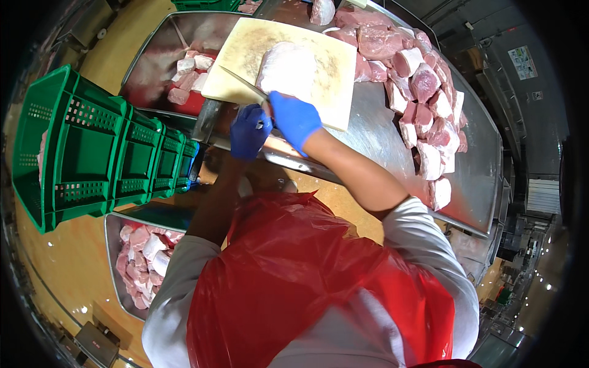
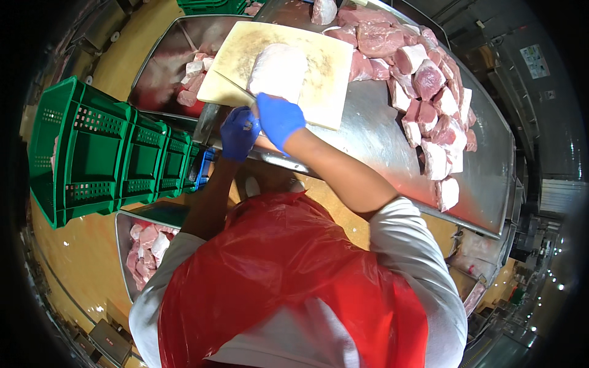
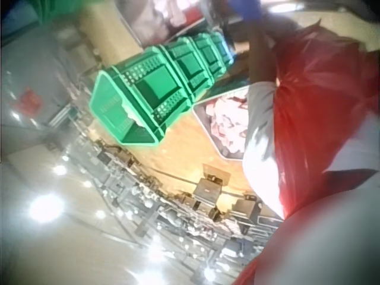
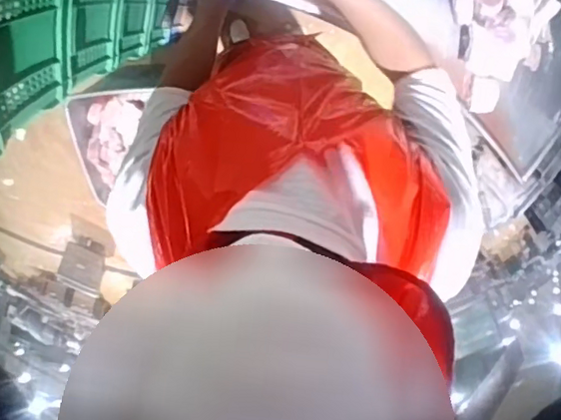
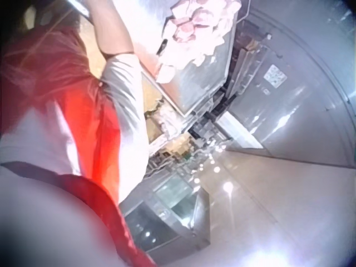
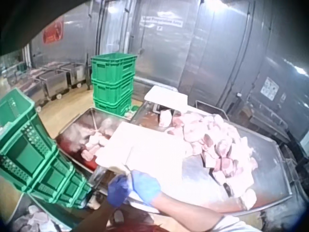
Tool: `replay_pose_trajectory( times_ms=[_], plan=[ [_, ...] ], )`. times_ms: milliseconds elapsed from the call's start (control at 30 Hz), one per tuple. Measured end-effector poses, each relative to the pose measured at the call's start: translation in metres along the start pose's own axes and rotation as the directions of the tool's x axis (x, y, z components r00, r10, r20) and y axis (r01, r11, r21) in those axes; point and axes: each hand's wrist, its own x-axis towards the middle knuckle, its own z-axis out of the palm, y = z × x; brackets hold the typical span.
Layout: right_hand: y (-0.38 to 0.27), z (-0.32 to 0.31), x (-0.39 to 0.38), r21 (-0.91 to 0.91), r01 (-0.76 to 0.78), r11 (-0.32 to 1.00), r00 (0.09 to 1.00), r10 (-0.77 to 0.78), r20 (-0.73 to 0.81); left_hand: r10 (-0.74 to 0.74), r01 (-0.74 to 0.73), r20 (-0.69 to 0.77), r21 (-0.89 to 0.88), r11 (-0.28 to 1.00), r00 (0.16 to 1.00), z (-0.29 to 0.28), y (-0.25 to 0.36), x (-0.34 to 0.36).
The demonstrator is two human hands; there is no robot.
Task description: The person cuts large pieces of raw meat into smaller portions using a knife on a cutting board. The cut pieces are placed into green crates and a metal tray. The person wears blue gloves and a red apron while working at a stainless steel table.
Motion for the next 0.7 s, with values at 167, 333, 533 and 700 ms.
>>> replay_pose_trajectory(
  times_ms=[167,333,533,700],
  plan=[
    [-0.016,-0.049,-0.013,0.096,0.035,0.995,0.997,-0.028,-0.07,0.052,0.137,-0.568,0.284,0.949,0.821,-0.142,-0.018,0.078],
    [0.064,-0.091,-0.077,0.397,-0.035,0.917,0.989,0.089,-0.12,0.059,0.499,-0.551,0.791,0.354,0.833,-0.427,-0.115,0.133],
    [0.106,-0.077,-0.112,0.638,-0.273,0.72,0.919,0.392,-0.049,-0.015,0.2,-0.238,0.779,0.594,0.971,-0.265,-0.048,0.148],
    [0.082,-0.074,-0.089,0.73,-0.098,0.677,0.911,0.356,-0.208,-0.2,0.117,0.215,0.348,0.93,0.956,0.053,0.052,0.061]
  ],
)
